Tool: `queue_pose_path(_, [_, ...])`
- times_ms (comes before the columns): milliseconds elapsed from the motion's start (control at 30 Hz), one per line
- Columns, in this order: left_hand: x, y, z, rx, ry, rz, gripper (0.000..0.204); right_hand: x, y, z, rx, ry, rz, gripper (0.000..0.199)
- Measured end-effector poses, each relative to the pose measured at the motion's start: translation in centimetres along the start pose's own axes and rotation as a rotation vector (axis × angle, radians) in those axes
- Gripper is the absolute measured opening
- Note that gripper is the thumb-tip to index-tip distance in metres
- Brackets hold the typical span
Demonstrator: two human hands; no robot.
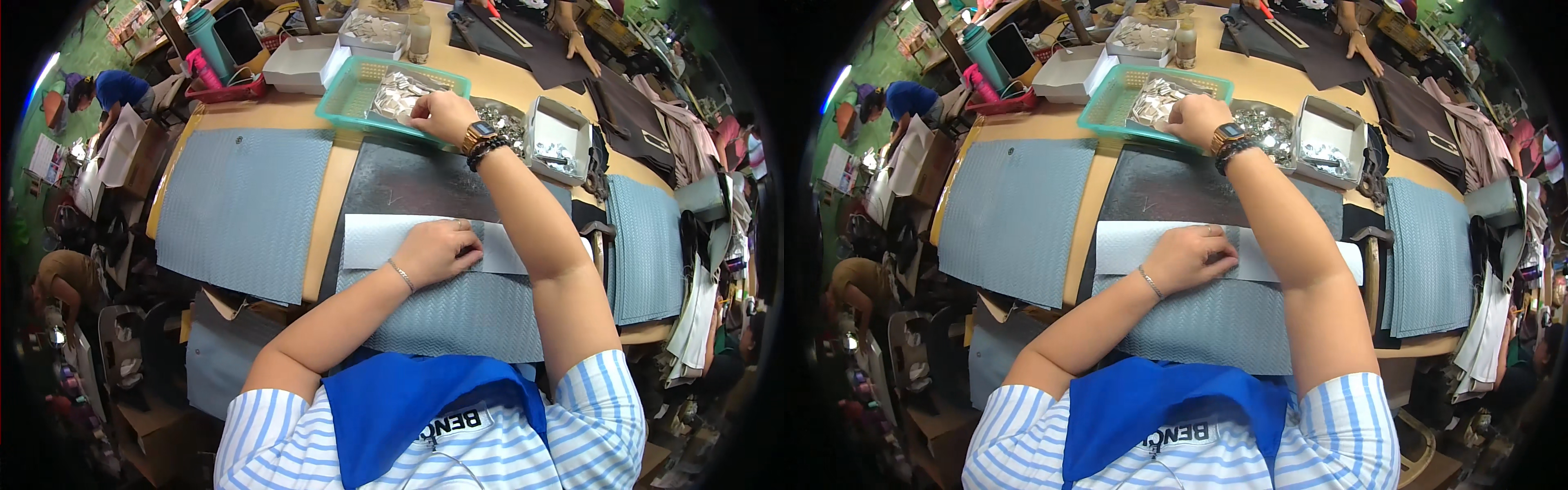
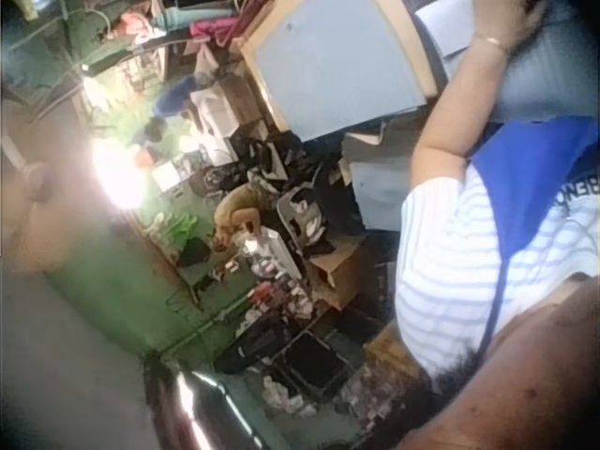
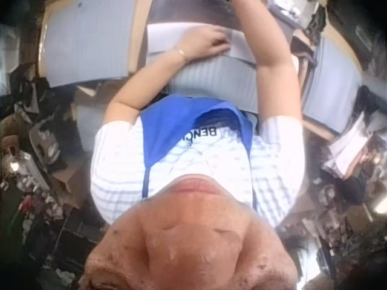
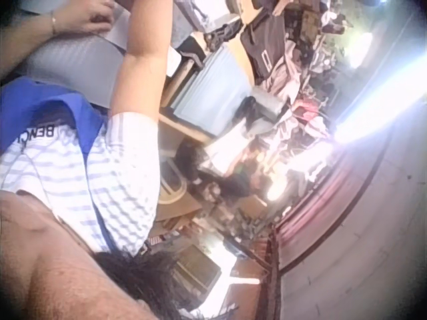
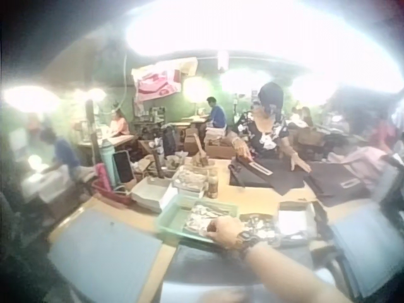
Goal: The person assembles leather pieces by hand, aligning small leather components and using a hammer to secure hardware or flatten seams across multiple pieces.
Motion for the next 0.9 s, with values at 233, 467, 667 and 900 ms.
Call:
queue_pose_path(233, [-0.2,0.0,0.2,0.004,0.02,-0.007,0.012,1.5,1.1,-1.2,0.126,-0.137,0.022,0.019])
queue_pose_path(467, [-1.6,-0.2,0.3,-0.039,0.258,-0.07,0.014,-1.3,12.5,-4.1,0.338,-0.381,-0.278,0.013])
queue_pose_path(667, [-4.3,0.0,1.6,-0.176,0.874,-0.35,0.025,-1.0,25.6,1.0,0.28,-0.4,-0.148,0.015])
queue_pose_path(900, [-3.6,-0.1,1.9,-0.153,0.779,-0.264,0.032,1.1,27.4,5.3,0.262,-0.608,-0.073,0.014])
Point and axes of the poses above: each hand's wrist, its own y-axis away from the middle knuckle, its own z-axis out of the palm, x = y × z, the point moved 8 cm from there along -y, towards the middle knuckle, and after that the axes turned 12 degrees about -x, right-handed, at the moved point
